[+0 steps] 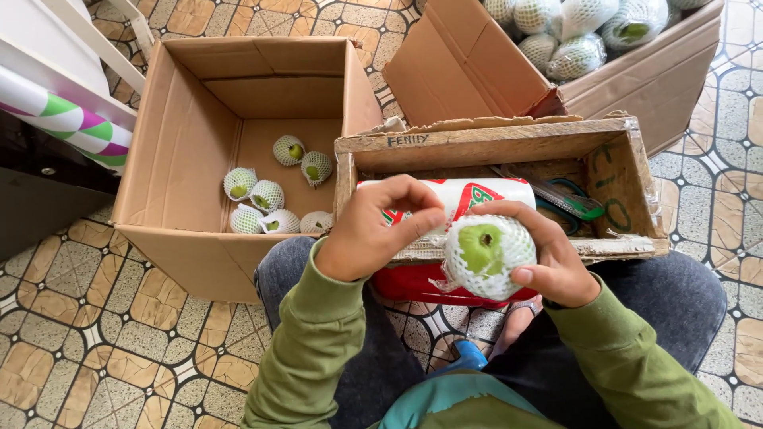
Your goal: Manually packaging netted fruits into plastic bags and then into cardboard boxes for storage or transport.
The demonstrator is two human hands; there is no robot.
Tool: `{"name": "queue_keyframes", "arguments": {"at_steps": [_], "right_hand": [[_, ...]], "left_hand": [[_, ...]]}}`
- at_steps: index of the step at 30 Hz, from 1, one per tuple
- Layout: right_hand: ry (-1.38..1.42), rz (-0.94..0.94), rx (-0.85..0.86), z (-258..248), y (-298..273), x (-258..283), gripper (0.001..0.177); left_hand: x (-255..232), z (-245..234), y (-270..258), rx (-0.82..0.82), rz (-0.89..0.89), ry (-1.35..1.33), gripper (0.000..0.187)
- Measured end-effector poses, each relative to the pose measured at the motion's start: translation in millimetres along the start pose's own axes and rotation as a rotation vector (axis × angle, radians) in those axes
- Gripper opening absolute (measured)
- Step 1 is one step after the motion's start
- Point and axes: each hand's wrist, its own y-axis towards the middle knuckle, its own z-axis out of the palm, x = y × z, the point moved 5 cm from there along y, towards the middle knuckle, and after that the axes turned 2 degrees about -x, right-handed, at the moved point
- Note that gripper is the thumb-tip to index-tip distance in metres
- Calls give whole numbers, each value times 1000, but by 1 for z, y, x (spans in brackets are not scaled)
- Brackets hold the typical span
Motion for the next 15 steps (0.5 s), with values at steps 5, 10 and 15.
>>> {"name": "queue_keyframes", "arguments": {"at_steps": [5,10,15], "right_hand": [[47,-53,19,-2,-6,-1,92],[5,-107,68,-10,-5,-6,91],[-90,-204,127,-10,-2,2,88]], "left_hand": [[20,19,-3,161,-211,-33,33],[-1,6,1,-38,34,162,8],[-16,-6,-5,-41,133,152,15]]}}
